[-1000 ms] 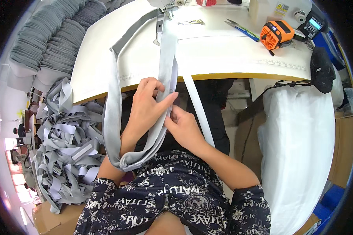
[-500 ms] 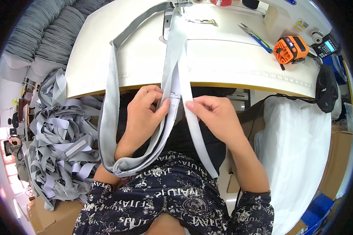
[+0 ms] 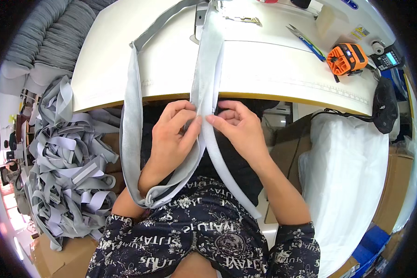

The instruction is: Sewing padded fabric straps using an industrial sewing machine.

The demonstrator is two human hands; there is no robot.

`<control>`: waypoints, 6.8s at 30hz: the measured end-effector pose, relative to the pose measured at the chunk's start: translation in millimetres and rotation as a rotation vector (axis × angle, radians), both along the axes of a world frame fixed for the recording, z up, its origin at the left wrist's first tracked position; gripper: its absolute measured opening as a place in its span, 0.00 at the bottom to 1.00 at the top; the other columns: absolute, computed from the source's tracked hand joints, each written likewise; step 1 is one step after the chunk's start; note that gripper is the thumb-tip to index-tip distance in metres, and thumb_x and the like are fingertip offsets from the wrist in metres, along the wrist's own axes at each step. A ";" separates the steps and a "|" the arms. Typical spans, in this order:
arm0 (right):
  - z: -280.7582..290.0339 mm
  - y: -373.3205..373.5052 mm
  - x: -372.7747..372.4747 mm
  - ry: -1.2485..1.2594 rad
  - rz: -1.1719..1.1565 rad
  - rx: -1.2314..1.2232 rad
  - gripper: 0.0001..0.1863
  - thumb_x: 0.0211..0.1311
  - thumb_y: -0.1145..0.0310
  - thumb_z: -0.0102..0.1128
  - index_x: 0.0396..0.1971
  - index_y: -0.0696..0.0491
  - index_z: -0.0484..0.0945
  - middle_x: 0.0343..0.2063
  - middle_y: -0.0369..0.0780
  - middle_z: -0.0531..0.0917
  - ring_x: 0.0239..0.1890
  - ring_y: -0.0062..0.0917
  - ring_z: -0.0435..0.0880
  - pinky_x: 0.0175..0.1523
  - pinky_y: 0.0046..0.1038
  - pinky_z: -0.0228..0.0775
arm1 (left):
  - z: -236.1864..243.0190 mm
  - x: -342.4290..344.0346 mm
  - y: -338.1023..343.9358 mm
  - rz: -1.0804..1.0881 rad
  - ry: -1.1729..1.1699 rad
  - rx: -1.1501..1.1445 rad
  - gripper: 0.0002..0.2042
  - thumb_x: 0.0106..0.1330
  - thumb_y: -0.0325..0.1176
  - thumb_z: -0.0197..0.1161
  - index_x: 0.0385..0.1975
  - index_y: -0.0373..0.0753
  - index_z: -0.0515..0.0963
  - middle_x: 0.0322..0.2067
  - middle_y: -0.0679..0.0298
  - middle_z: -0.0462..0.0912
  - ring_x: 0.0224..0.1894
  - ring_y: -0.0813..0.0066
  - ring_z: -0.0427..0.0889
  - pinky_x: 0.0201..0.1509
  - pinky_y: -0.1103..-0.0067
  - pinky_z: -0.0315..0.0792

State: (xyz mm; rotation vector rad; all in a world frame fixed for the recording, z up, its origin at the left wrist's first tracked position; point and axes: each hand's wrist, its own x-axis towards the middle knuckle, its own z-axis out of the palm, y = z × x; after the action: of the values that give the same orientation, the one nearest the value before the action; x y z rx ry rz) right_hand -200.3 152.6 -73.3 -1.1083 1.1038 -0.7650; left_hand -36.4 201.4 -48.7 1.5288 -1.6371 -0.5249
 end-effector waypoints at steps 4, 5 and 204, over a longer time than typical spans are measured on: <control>-11.3 8.7 13.4 -0.283 -0.012 0.047 0.12 0.65 0.73 0.60 0.45 0.63 0.78 0.37 0.38 0.85 0.36 0.14 0.81 0.42 0.17 0.74 | -7.1 1.2 -2.0 -0.018 -0.028 -0.061 0.04 0.58 0.26 0.65 0.31 0.34 0.78 0.40 0.56 0.76 0.36 0.61 0.80 0.38 0.73 0.75; -11.6 9.3 13.7 -0.283 -0.011 0.049 0.12 0.65 0.73 0.60 0.45 0.63 0.78 0.37 0.38 0.85 0.36 0.14 0.81 0.42 0.17 0.74 | -6.8 3.1 -2.2 -0.015 -0.077 -0.088 0.05 0.58 0.26 0.66 0.31 0.34 0.79 0.40 0.56 0.77 0.38 0.61 0.79 0.41 0.73 0.74; 17.7 -112.6 -18.3 0.605 0.465 -1.609 0.19 0.49 0.71 0.55 0.38 0.71 0.78 0.42 0.54 0.81 0.48 0.42 0.81 0.58 0.37 0.71 | 34.1 7.8 -147.6 -0.016 -0.336 0.274 0.17 0.60 0.38 0.67 0.38 0.31 0.72 0.18 0.56 0.77 0.20 0.64 0.78 0.24 0.74 0.71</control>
State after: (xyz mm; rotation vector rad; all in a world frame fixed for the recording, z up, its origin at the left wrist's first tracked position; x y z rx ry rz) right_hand -218.6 40.0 -55.6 -2.9645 0.4396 -0.9173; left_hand -28.6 53.7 -14.6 1.8872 -1.8917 -0.5406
